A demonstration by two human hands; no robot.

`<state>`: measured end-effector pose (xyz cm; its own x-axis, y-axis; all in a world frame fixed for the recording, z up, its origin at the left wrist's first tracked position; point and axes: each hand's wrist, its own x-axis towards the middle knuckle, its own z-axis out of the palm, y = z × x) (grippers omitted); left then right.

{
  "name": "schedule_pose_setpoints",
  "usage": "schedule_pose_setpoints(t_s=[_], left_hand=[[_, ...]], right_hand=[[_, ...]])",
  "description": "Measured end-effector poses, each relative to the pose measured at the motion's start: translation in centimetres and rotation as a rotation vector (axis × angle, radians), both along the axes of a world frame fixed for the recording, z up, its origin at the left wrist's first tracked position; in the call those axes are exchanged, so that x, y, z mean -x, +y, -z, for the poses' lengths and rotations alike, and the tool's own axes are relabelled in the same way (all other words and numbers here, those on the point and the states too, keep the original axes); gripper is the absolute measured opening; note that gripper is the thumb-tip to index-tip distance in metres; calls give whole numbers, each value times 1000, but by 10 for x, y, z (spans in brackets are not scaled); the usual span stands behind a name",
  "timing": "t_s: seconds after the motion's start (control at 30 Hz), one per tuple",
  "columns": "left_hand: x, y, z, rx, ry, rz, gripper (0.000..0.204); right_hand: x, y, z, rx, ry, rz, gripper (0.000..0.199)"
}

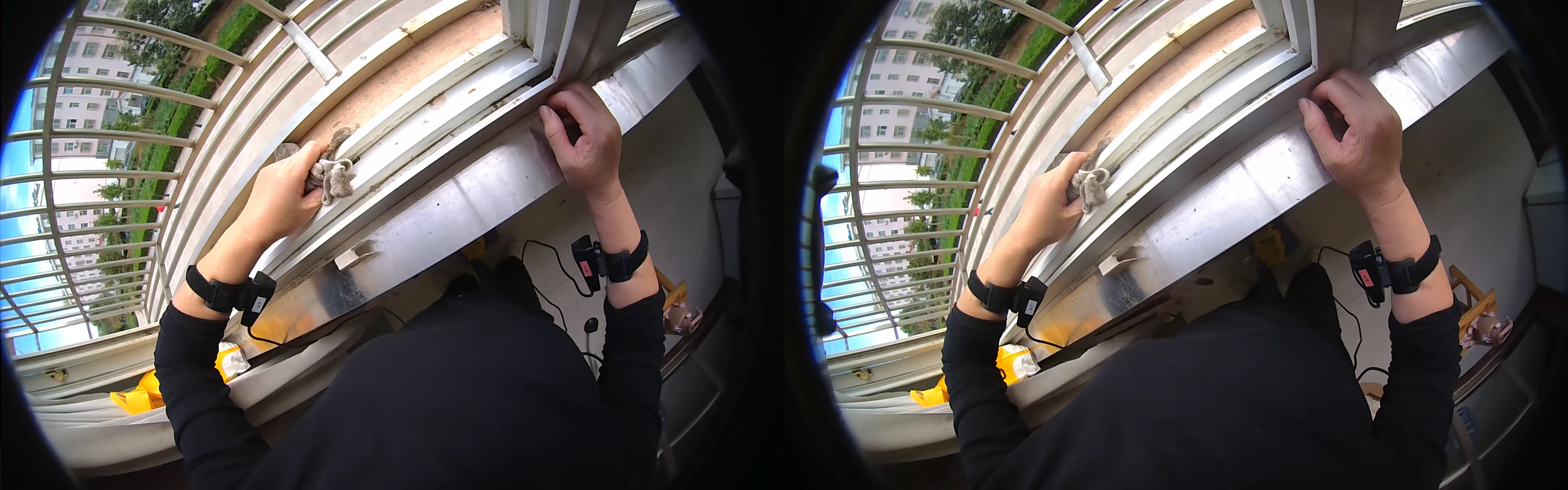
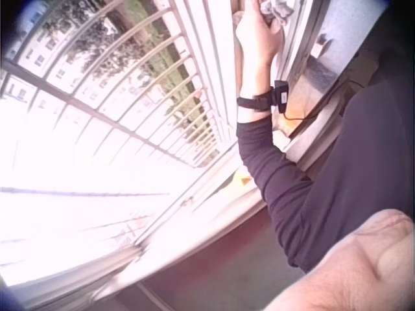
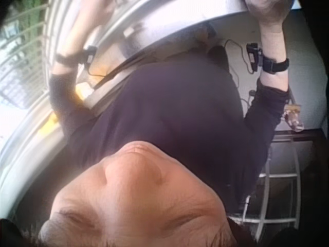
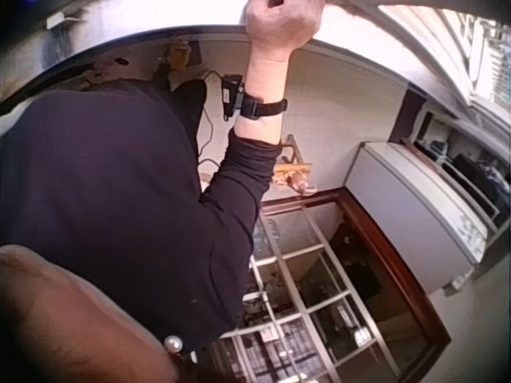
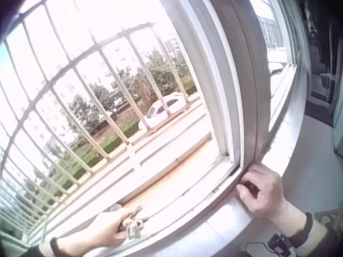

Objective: The person wipes the exterior window frame and sill with a cloth, then moves to a utility area and washes the cloth in a yellow basin of water.

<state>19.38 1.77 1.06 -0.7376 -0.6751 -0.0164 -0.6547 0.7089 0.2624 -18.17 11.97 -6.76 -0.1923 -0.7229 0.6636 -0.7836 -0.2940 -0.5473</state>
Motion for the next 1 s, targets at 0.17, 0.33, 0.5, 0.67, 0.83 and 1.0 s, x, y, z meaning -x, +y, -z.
schedule_pose_setpoints(t_s=[0.17, 0.33, 0.5, 0.67, 0.83, 1.0], left_hand=[[-34, 9, -8, -234, -101, -214, 48], [-27, 3, -2, -112, -20, -26, 48], [-4, -12, 7, -84, 9, 52, 44], [41, -20, 8, 20, 56, 123, 36], [121, -36, 10, 125, -5, 140, 32], [102, -31, 16, 115, 44, 129, 37]], right_hand=[[2, 1, 1, -9, -24, 3, 12], [1, 1, -1, 27, 41, 30, 14], [-1, 1, -2, 5, 41, 56, 15], [-1, 0, 3, 22, 60, 68, 15], [0, -2, 7, 22, 15, 40, 15], [4, -2, 6, 58, 40, 29, 13]])
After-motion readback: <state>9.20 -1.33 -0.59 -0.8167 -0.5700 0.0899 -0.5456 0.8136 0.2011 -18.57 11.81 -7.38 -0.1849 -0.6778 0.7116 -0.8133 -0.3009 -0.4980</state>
